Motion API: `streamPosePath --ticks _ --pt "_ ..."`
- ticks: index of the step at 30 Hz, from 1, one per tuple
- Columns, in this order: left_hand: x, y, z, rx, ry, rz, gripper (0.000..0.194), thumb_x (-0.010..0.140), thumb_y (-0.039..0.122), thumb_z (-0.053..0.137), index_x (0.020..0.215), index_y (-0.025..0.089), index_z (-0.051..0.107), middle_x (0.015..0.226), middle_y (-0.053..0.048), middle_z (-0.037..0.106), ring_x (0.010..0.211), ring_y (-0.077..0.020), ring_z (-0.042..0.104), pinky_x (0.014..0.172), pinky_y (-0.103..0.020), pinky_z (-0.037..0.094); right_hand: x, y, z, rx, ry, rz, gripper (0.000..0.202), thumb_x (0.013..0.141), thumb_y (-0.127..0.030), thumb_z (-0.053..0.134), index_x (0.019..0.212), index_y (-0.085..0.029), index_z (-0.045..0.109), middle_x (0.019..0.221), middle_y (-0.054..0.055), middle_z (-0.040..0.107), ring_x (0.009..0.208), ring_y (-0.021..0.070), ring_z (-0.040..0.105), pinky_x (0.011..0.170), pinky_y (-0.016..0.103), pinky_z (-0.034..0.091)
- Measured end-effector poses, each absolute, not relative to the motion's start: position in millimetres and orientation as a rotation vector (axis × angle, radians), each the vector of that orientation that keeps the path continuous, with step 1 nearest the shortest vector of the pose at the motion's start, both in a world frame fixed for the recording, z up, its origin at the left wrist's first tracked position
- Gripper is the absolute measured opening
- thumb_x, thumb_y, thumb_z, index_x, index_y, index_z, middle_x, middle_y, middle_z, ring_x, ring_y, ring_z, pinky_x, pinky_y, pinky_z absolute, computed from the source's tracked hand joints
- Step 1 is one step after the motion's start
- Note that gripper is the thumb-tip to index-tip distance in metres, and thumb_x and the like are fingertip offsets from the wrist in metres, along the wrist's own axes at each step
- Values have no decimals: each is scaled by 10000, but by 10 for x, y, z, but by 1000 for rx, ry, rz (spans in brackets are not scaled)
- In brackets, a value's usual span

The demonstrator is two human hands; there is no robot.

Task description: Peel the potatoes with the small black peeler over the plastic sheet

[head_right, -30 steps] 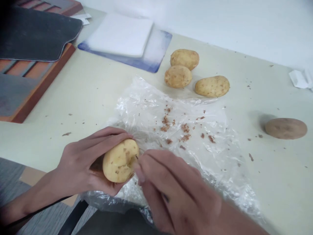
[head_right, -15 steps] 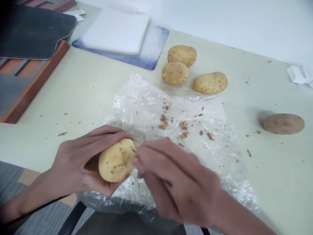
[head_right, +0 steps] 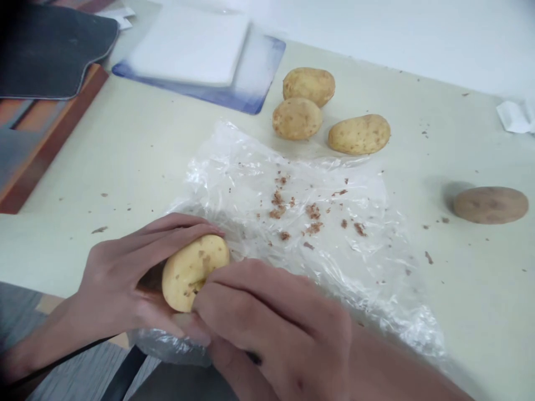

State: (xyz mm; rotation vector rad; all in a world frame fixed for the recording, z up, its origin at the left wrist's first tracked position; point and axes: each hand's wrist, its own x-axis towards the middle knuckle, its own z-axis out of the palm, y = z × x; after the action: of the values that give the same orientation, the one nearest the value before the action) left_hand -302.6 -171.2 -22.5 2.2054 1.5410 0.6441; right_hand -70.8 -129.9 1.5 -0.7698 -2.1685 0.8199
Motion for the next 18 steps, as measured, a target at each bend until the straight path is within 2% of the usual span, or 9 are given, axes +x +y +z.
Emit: streamPosePath --ticks 3,6,9,12,15,18 --pt "-3027 -1703 -243 2238 1530 685 628 765 456 838 1321 260 622 1252 -37 749 1159 -282 715 1059 -436 644 -708 -1337 9 -850 -2131 925 116 984 -163 662 906 -227 720 850 -46 758 640 76 725 671 106 647" --pt "-3034 -1705 -270 2282 1522 723 617 783 441 828 1340 276 620 1221 -30 758 1146 -278 719 1040 -429 648 -766 -1384 -23 -963 -2041 961 175 997 -216 660 840 -226 736 785 -27 744 640 113 738 692 160 677" --pt "-3040 -1716 -275 2295 1526 718 617 800 468 820 1349 277 610 1221 -36 754 1154 -279 714 1033 -425 647 -863 -1440 -61 -1061 -1870 928 282 1013 -298 652 751 -219 723 709 -18 713 553 112 710 579 161 665" --pt "-3046 -1727 -257 2308 1544 660 627 816 556 792 1344 272 609 1240 -47 744 1164 -281 709 1044 -420 639 -919 -1466 -71 -1090 -1830 915 321 1009 -310 657 711 -219 734 673 -16 699 508 109 692 518 159 646" --pt "-3052 -1731 -240 2319 1549 658 665 798 599 795 1345 269 611 1247 -55 739 1181 -289 702 1047 -418 636 -911 -1449 -43 -1108 -1885 958 291 1007 -310 660 740 -232 745 667 -18 703 529 120 708 544 168 657" --pt "-3051 -1730 -241 2306 1542 672 673 777 577 829 1339 275 617 1229 -53 745 1176 -294 705 1039 -425 641 -884 -1417 -16 -1131 -1883 982 232 1015 -304 649 809 -242 736 664 -35 704 538 106 710 551 151 649"
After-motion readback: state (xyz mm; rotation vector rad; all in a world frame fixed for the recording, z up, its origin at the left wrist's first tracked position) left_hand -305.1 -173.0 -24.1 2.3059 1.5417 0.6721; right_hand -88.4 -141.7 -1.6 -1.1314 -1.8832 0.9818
